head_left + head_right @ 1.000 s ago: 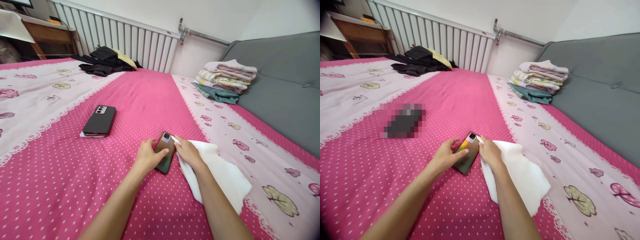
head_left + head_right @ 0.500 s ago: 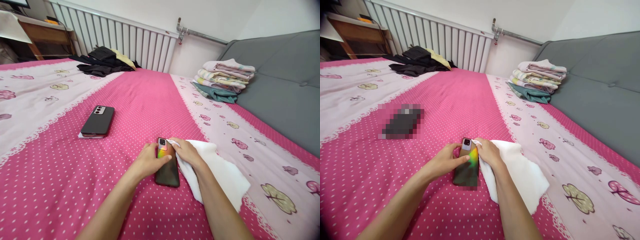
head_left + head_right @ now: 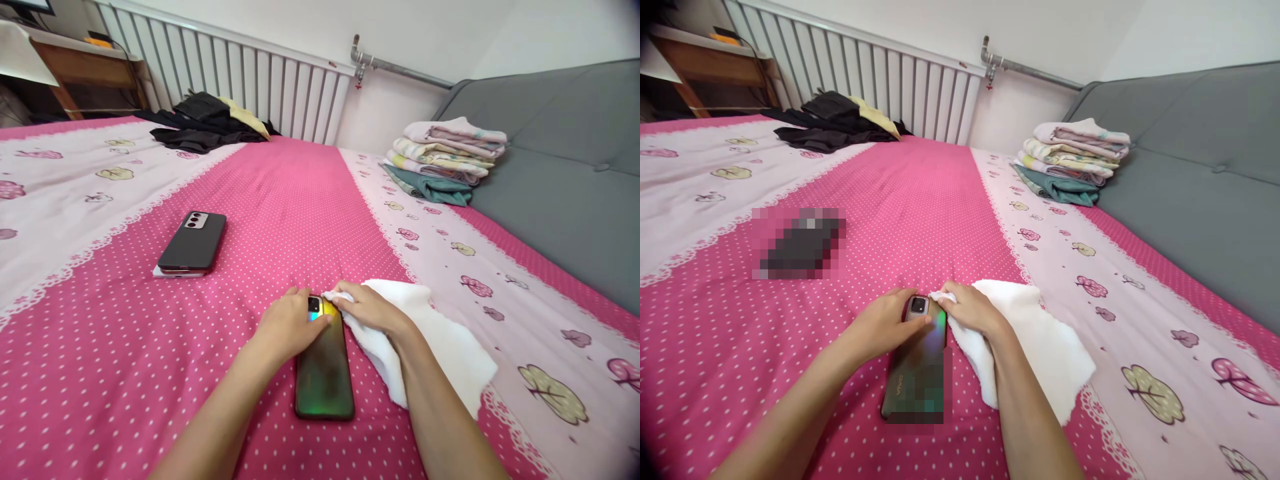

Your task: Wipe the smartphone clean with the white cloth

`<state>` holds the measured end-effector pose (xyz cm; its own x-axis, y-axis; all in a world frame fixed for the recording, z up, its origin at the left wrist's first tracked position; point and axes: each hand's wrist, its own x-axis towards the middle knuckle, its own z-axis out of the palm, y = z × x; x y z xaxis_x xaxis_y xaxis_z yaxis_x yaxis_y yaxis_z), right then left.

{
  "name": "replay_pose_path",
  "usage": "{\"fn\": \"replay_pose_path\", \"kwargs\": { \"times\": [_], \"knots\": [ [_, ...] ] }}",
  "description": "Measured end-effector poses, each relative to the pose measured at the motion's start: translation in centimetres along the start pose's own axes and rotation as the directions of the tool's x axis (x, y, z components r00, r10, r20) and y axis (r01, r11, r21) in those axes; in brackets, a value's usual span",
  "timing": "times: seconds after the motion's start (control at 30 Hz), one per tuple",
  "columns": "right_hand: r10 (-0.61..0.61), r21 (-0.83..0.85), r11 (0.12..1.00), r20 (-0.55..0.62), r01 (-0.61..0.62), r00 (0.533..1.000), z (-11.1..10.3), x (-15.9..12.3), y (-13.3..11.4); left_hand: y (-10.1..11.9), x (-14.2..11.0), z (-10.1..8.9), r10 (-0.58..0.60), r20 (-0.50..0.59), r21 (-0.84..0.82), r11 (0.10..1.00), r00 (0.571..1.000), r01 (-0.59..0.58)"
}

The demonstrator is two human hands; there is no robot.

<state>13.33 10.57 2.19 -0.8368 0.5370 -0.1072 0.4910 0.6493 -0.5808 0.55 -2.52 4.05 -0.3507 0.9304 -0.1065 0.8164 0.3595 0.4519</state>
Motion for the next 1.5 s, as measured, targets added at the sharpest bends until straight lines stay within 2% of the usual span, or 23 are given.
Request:
{"fn": "replay_pose_path", "kwargs": {
  "times": [0.4, 1.5],
  "knots": [
    [0.028, 0.027, 0.999, 0.011, -0.028, 1.0, 0.21, 0.33, 0.36, 0.64, -0.23, -0.18, -0.01, 0.016, 0.077, 0.997, 1.0, 0.009],
    [0.034, 0.047, 0.998, 0.01, -0.035, 0.999, 0.11, 0.17, 0.04, 0.61, -0.41, -0.17, 0.023, 0.021, 0.084, 0.996, 1.0, -0.025]
  ]
}}
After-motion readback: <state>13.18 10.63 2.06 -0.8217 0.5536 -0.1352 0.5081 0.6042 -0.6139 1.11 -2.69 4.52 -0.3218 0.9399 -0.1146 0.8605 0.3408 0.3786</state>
